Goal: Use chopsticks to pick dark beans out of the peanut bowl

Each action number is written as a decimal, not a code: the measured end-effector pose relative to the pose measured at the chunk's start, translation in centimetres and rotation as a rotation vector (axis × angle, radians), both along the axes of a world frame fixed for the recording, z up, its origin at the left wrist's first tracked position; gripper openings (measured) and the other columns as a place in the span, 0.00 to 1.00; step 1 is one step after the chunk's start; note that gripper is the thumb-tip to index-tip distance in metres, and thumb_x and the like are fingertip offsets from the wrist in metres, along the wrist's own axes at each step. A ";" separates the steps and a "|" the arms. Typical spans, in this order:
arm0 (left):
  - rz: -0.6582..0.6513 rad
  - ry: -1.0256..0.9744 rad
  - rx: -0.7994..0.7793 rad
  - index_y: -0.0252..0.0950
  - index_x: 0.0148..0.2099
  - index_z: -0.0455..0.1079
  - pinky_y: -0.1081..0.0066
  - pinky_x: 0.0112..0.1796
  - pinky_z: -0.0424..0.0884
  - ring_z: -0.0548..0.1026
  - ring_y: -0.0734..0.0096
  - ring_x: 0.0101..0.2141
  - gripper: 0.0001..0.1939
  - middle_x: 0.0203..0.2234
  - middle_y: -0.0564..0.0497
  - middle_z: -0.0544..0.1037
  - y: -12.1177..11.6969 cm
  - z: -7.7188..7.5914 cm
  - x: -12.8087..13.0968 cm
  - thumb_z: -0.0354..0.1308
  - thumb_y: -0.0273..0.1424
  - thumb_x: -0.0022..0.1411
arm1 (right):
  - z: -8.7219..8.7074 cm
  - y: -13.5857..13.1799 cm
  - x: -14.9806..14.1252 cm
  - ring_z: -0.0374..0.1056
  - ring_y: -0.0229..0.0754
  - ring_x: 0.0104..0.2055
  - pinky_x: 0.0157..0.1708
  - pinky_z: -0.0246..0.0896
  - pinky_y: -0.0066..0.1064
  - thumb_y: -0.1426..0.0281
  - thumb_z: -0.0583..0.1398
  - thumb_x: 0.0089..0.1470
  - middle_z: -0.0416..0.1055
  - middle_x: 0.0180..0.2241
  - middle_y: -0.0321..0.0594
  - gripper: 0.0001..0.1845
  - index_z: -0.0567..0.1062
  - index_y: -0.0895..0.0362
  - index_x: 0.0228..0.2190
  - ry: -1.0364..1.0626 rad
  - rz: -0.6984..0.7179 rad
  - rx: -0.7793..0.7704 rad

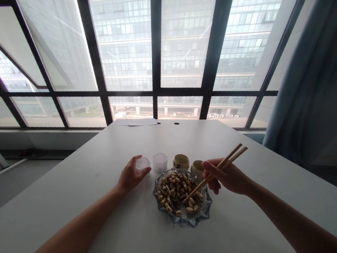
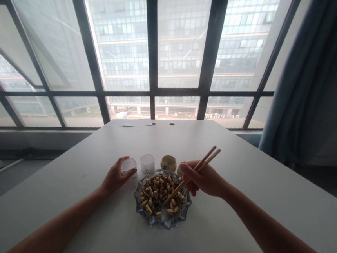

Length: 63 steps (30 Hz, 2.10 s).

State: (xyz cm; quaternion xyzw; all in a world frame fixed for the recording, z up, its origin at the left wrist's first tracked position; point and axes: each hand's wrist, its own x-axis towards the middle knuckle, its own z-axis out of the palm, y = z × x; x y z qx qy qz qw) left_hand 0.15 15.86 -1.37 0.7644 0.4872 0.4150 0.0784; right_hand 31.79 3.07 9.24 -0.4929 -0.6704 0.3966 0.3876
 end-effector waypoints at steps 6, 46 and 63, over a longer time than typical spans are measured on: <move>0.010 -0.011 -0.012 0.38 0.56 0.64 0.58 0.45 0.75 0.78 0.56 0.44 0.30 0.47 0.44 0.78 -0.2 0.2 0.1 0.60 0.50 0.56 | -0.8 -0.5 -1.0 0.67 0.37 0.16 0.14 0.58 0.23 0.43 0.57 0.56 0.69 0.15 0.36 0.30 0.70 0.58 0.23 -0.039 0.125 0.032; -0.009 -0.010 -0.030 0.38 0.56 0.64 0.58 0.46 0.74 0.78 0.57 0.44 0.29 0.48 0.43 0.77 -0.1 0.3 0.1 0.60 0.48 0.58 | -0.4 -1.1 -1.2 0.62 0.35 0.13 0.13 0.55 0.24 0.55 0.51 0.66 0.63 0.13 0.33 0.26 0.66 0.56 0.20 -0.137 0.249 0.274; -0.018 -0.048 -0.048 0.37 0.56 0.65 0.59 0.45 0.74 0.78 0.58 0.42 0.30 0.44 0.44 0.79 0.0 0.1 0.1 0.61 0.48 0.57 | -0.3 -0.3 -0.4 0.64 0.36 0.11 0.11 0.53 0.22 0.45 0.58 0.57 0.67 0.12 0.37 0.30 0.71 0.58 0.21 0.077 -0.054 0.139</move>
